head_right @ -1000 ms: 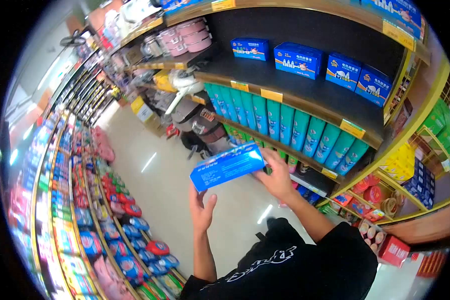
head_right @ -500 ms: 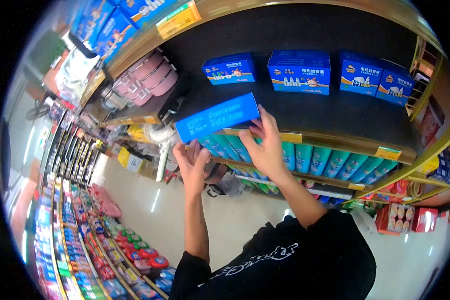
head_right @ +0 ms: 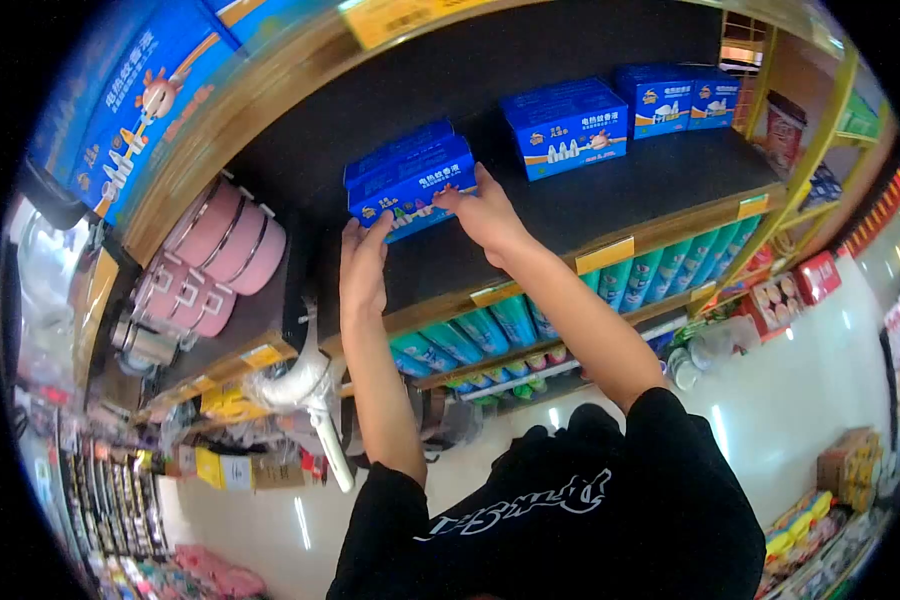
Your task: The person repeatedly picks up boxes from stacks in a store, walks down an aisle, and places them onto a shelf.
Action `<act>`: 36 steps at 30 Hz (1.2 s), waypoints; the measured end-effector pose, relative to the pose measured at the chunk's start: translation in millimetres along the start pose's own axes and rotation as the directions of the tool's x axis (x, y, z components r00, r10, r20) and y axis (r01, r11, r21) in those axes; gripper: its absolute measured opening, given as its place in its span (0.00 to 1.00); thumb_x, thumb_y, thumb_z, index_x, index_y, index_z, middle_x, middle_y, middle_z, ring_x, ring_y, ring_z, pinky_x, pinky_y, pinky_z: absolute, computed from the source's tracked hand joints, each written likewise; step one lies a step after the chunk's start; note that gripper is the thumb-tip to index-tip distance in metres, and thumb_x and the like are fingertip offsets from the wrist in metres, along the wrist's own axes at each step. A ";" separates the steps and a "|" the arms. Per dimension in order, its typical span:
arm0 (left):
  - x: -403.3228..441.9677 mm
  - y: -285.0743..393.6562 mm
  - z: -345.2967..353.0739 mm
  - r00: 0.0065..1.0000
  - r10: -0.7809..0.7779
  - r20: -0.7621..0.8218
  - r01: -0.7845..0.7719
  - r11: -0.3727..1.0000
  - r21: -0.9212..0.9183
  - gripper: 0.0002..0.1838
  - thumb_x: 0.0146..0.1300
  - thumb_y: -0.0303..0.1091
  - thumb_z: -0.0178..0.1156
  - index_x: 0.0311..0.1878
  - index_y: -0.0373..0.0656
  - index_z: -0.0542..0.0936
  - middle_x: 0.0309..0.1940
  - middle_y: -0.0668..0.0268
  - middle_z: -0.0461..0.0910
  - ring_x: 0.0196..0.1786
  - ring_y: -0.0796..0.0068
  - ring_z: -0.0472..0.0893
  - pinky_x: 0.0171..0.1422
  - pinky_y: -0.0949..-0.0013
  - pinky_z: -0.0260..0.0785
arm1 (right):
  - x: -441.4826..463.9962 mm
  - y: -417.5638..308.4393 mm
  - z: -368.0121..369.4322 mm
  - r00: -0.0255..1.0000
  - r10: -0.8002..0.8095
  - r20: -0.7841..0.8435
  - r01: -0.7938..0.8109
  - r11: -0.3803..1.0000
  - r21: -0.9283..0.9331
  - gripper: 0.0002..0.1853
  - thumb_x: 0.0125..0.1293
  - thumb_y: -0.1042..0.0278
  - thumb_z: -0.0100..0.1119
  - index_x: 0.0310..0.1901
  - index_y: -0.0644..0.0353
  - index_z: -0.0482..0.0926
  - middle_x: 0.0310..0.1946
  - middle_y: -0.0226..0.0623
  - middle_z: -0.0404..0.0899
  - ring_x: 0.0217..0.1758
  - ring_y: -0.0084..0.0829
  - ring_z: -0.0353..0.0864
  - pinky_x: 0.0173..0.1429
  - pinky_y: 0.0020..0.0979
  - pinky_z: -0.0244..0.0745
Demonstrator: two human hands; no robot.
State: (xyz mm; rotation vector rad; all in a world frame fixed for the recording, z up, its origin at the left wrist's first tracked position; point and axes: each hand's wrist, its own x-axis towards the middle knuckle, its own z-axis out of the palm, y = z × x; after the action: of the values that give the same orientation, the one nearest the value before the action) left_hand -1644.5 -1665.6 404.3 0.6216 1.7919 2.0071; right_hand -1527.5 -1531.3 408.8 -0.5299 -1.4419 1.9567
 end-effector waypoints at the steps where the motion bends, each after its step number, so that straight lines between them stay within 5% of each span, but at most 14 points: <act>1: 0.9 4.4 -0.5 1.000 -0.006 0.012 0.006 1.000 -0.029 0.51 0.66 0.39 0.67 0.78 0.28 0.43 0.71 0.49 0.65 0.75 0.63 0.63 0.80 0.61 0.46 | 10.4 8.8 2.8 1.000 -0.001 -0.011 0.001 1.000 -0.027 0.40 0.62 0.70 0.66 0.74 0.68 0.58 0.57 0.42 0.78 0.62 0.30 0.73 0.69 0.33 0.63; 6: 5.3 6.1 -9.0 0.997 -0.033 0.070 0.041 0.991 -0.128 0.53 0.66 0.38 0.66 0.79 0.30 0.38 0.73 0.48 0.63 0.77 0.62 0.60 0.82 0.59 0.42 | 22.7 17.7 9.5 1.000 0.009 -0.001 -0.009 0.991 -0.132 0.39 0.62 0.64 0.68 0.74 0.52 0.63 0.56 0.31 0.77 0.60 0.24 0.71 0.65 0.33 0.63; 9: 9.5 -3.3 -9.1 1.000 -0.026 0.013 0.028 0.979 -0.200 0.47 0.65 0.39 0.67 0.78 0.34 0.50 0.71 0.54 0.63 0.78 0.65 0.58 0.82 0.59 0.38 | 12.5 0.5 8.1 0.995 0.069 0.077 -0.053 0.980 -0.193 0.43 0.61 0.64 0.69 0.76 0.56 0.59 0.61 0.34 0.74 0.63 0.27 0.70 0.67 0.33 0.63; 10: 6.6 -2.5 -8.3 0.998 0.048 0.033 -0.040 0.976 -0.212 0.42 0.67 0.34 0.65 0.76 0.32 0.54 0.72 0.53 0.63 0.75 0.66 0.62 0.81 0.60 0.46 | 4.2 -5.2 9.8 0.998 0.066 -0.006 -0.066 0.985 -0.157 0.46 0.60 0.66 0.70 0.75 0.72 0.56 0.63 0.49 0.75 0.68 0.39 0.72 0.69 0.38 0.67; 13: -34.9 9.2 11.0 0.969 0.240 -0.055 -0.246 0.924 -0.292 0.38 0.68 0.32 0.64 0.75 0.31 0.58 0.72 0.53 0.64 0.73 0.64 0.65 0.79 0.60 0.51 | -24.5 -6.6 -4.8 0.974 -0.156 -0.162 0.114 0.963 -0.244 0.51 0.62 0.67 0.69 0.79 0.68 0.45 0.76 0.49 0.56 0.73 0.41 0.66 0.72 0.40 0.67; 15: -68.3 -1.2 30.6 0.931 0.363 -0.039 -0.361 0.895 -0.261 0.40 0.69 0.28 0.62 0.77 0.31 0.51 0.75 0.50 0.60 0.76 0.55 0.62 0.81 0.55 0.48 | -63.4 -4.6 -29.6 0.943 -0.322 -0.084 0.306 0.939 -0.158 0.49 0.63 0.72 0.67 0.78 0.66 0.46 0.77 0.52 0.53 0.73 0.43 0.68 0.69 0.40 0.72; 17: -111.2 -15.5 62.3 0.888 0.435 0.151 -0.398 0.890 -0.223 0.36 0.69 0.30 0.62 0.75 0.34 0.56 0.74 0.52 0.60 0.74 0.55 0.64 0.78 0.55 0.54 | -112.4 12.3 -67.2 0.957 -0.290 -0.020 0.289 0.957 -0.029 0.46 0.64 0.73 0.66 0.78 0.65 0.48 0.76 0.50 0.55 0.72 0.40 0.69 0.68 0.40 0.73; 19: -156.9 -22.8 105.1 0.815 0.437 0.381 -0.380 0.899 -0.218 0.35 0.69 0.31 0.62 0.74 0.35 0.59 0.73 0.52 0.62 0.74 0.56 0.65 0.76 0.56 0.58 | -158.0 40.8 -121.6 0.978 -0.187 0.088 0.200 0.965 -0.171 0.44 0.65 0.69 0.66 0.77 0.65 0.51 0.74 0.52 0.60 0.71 0.35 0.70 0.66 0.37 0.74; 21: -190.8 -47.6 151.0 0.663 0.352 0.660 -0.336 0.929 -0.157 0.33 0.68 0.33 0.63 0.72 0.35 0.63 0.70 0.52 0.66 0.70 0.57 0.70 0.72 0.56 0.63 | -225.5 9.9 -163.9 0.997 0.050 0.061 -0.012 0.864 -0.503 0.38 0.63 0.60 0.68 0.71 0.64 0.63 0.59 0.54 0.78 0.61 0.34 0.79 0.58 0.37 0.77; 24: -267.4 -100.8 255.6 0.214 -0.080 0.974 -0.122 0.987 0.108 0.30 0.68 0.37 0.65 0.69 0.36 0.67 0.62 0.54 0.74 0.60 0.62 0.76 0.65 0.60 0.69 | -338.3 69.2 -289.5 0.997 -0.069 -0.046 0.017 0.708 -0.706 0.31 0.63 0.58 0.66 0.66 0.61 0.71 0.53 0.52 0.82 0.54 0.43 0.83 0.57 0.39 0.77; 27: -334.9 -185.6 328.8 -0.190 -0.089 0.978 -0.262 0.964 0.036 0.24 0.73 0.40 0.60 0.67 0.40 0.70 0.58 0.59 0.76 0.57 0.70 0.78 0.62 0.64 0.72 | -440.8 49.2 -351.0 0.944 -0.068 -0.322 -0.170 0.737 -0.655 0.32 0.64 0.60 0.66 0.67 0.62 0.70 0.56 0.51 0.81 0.59 0.44 0.81 0.65 0.40 0.73; 31: -428.6 -234.3 394.0 -0.356 -0.137 0.924 -0.375 0.927 -0.007 0.24 0.76 0.46 0.53 0.64 0.37 0.73 0.57 0.52 0.78 0.59 0.57 0.79 0.64 0.59 0.71 | -529.8 41.9 -386.6 0.670 -0.041 -0.741 -0.398 0.823 -0.405 0.27 0.62 0.63 0.64 0.63 0.62 0.74 0.53 0.50 0.82 0.56 0.45 0.82 0.61 0.40 0.76; 32: -446.6 -239.0 407.2 -0.388 -0.194 0.901 -0.427 0.904 0.011 0.25 0.76 0.48 0.51 0.63 0.36 0.74 0.57 0.50 0.79 0.59 0.54 0.79 0.65 0.58 0.70 | -545.7 61.9 -398.5 0.642 -0.163 -0.749 -0.375 0.785 -0.493 0.28 0.62 0.64 0.64 0.63 0.63 0.74 0.50 0.49 0.83 0.54 0.45 0.83 0.60 0.39 0.76; 36: -478.8 -290.1 469.6 -0.666 -0.412 0.622 -0.560 0.827 -0.052 0.26 0.76 0.50 0.47 0.62 0.37 0.75 0.58 0.47 0.79 0.61 0.48 0.77 0.66 0.56 0.68 | -571.8 58.3 -429.2 0.643 -0.058 -0.763 -0.369 0.850 -0.376 0.27 0.64 0.61 0.64 0.64 0.60 0.74 0.54 0.49 0.80 0.57 0.46 0.80 0.60 0.41 0.76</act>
State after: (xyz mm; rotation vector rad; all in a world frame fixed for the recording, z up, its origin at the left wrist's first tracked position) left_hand -988.9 -1507.9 122.8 2.0434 0.4627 -0.3131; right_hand -854.9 -1647.3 188.1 -1.5648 -1.3214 1.1467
